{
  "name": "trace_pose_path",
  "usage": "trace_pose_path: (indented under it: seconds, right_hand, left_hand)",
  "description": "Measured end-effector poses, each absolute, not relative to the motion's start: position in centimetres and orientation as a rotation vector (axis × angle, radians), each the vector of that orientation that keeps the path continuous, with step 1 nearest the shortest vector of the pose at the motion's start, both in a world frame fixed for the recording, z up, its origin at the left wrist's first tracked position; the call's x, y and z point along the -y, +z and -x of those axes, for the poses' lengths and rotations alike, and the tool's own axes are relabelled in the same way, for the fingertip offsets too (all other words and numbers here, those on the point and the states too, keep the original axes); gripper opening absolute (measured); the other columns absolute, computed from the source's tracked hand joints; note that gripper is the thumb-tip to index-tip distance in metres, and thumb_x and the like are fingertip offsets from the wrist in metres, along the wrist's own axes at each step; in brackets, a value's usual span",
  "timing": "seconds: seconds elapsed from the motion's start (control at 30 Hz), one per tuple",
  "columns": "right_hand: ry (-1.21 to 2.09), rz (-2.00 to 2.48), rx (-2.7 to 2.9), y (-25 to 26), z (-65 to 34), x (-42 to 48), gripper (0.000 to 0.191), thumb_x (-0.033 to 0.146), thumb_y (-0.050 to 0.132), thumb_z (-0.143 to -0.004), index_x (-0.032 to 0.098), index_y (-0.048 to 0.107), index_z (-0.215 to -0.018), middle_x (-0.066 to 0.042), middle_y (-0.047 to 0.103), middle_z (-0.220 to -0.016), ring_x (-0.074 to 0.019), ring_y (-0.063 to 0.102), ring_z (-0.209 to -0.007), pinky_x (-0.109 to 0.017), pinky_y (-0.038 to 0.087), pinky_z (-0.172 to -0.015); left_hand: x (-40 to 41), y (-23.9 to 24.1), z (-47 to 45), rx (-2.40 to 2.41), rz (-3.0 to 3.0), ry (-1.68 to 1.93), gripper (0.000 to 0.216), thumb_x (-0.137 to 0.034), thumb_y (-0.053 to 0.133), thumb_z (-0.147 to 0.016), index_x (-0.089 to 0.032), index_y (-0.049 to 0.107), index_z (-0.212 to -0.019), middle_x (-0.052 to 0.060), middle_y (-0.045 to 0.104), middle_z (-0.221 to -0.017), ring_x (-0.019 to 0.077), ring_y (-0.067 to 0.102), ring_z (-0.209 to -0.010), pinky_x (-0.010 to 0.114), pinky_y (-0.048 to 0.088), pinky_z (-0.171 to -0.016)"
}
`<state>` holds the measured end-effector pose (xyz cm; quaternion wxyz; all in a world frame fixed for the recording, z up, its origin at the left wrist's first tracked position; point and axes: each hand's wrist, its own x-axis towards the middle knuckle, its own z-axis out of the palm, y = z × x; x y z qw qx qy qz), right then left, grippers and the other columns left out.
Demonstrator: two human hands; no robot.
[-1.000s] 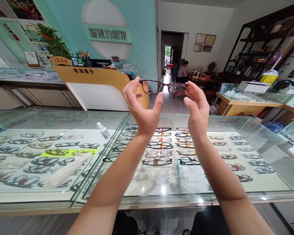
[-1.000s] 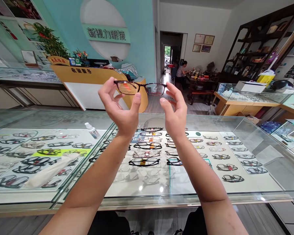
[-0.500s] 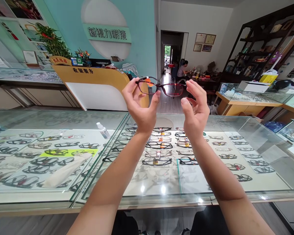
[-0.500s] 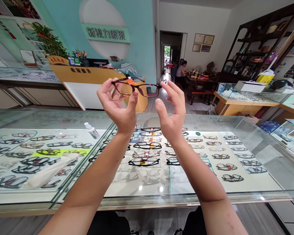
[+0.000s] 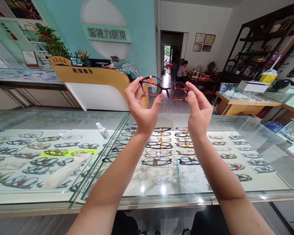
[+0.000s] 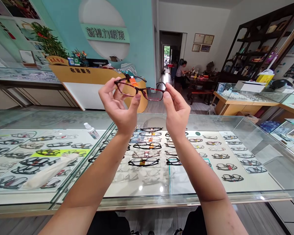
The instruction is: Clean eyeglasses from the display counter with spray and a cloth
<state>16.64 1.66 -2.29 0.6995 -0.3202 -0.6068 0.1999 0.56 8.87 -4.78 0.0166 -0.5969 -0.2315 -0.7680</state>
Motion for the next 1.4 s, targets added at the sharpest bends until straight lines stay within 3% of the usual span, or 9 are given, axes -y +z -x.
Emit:
trace_pose_path:
  seconds: [0.23, 0.7, 0.93, 1.07, 1.2, 1.4]
  right_hand:
    - [0.336, 0.703, 1.347, -2.4, -16.6, -1.8, 0.054, 0.062, 0.055, -0.108, 0.035, 0.072, -0.152, -0.007, 0.077, -0.147, -0.0316, 0.067, -0.148, -0.055, 0.058, -0.124]
    - [0.513, 0.632, 1.286, -2.6, -16.7, -2.4, 0.051, 0.065, 0.062, -0.103, 0.032, 0.08, -0.137, -0.008, 0.082, -0.136, -0.0315, 0.076, -0.133, -0.055, 0.062, -0.119]
    - [0.508, 0.608, 1.339, -2.8, -16.9, -2.7, 0.053, 0.066, 0.056, -0.106, 0.03, 0.079, -0.139, -0.01, 0.081, -0.138, -0.0304, 0.078, -0.129, -0.053, 0.064, -0.114]
    - [0.491, 0.601, 1.387, -2.2, -18.1, -2.6, 0.041, 0.054, 0.056, -0.107, 0.03, 0.082, -0.128, -0.008, 0.082, -0.136, -0.0286, 0.077, -0.128, -0.052, 0.061, -0.115]
    - [0.436, 0.702, 1.476, -1.2, -19.3, -2.3, 0.022, 0.04, 0.068, -0.101, 0.031, 0.085, -0.11, -0.004, 0.084, -0.129, -0.0262, 0.075, -0.129, -0.05, 0.06, -0.115]
    - [0.378, 0.723, 1.635, -0.7, -20.0, -2.1, 0.01, 0.035, 0.079, -0.095, 0.03, 0.087, -0.094, -0.005, 0.085, -0.118, -0.026, 0.077, -0.119, -0.052, 0.058, -0.115]
  left_hand:
    - [-10.0, -5.1, 0.0, 0.719, 1.993, -2.416, 0.084, -0.073, 0.076, -0.094, -0.039, 0.039, -0.161, 0.014, 0.054, -0.161, 0.0358, 0.058, -0.154, 0.051, 0.055, -0.12]
    - [-11.0, -5.6, -0.3, 0.68, 2.155, -2.441, 0.073, -0.075, 0.072, -0.096, -0.037, 0.048, -0.152, 0.013, 0.064, -0.147, 0.0278, 0.07, -0.139, 0.043, 0.061, -0.114]
    - [-11.1, -6.0, -0.9, 0.663, 2.169, -2.463, 0.072, -0.074, 0.073, -0.095, -0.036, 0.05, -0.151, 0.012, 0.065, -0.142, 0.0269, 0.069, -0.137, 0.043, 0.059, -0.114]
    - [-11.0, -5.9, -0.5, 0.7, 2.128, -2.425, 0.072, -0.073, 0.077, -0.093, -0.034, 0.052, -0.149, 0.011, 0.066, -0.14, 0.0264, 0.071, -0.131, 0.043, 0.059, -0.112]
    - [-10.2, -4.7, 0.7, 0.647, 2.106, -2.227, 0.076, -0.072, 0.083, -0.087, -0.033, 0.058, -0.147, 0.01, 0.065, -0.141, 0.0283, 0.07, -0.131, 0.047, 0.057, -0.114]
    - [-8.4, -2.7, 1.6, 0.68, 2.163, -1.91, 0.077, -0.073, 0.09, -0.078, -0.032, 0.066, -0.139, 0.009, 0.069, -0.138, 0.035, 0.064, -0.137, 0.057, 0.052, -0.122]
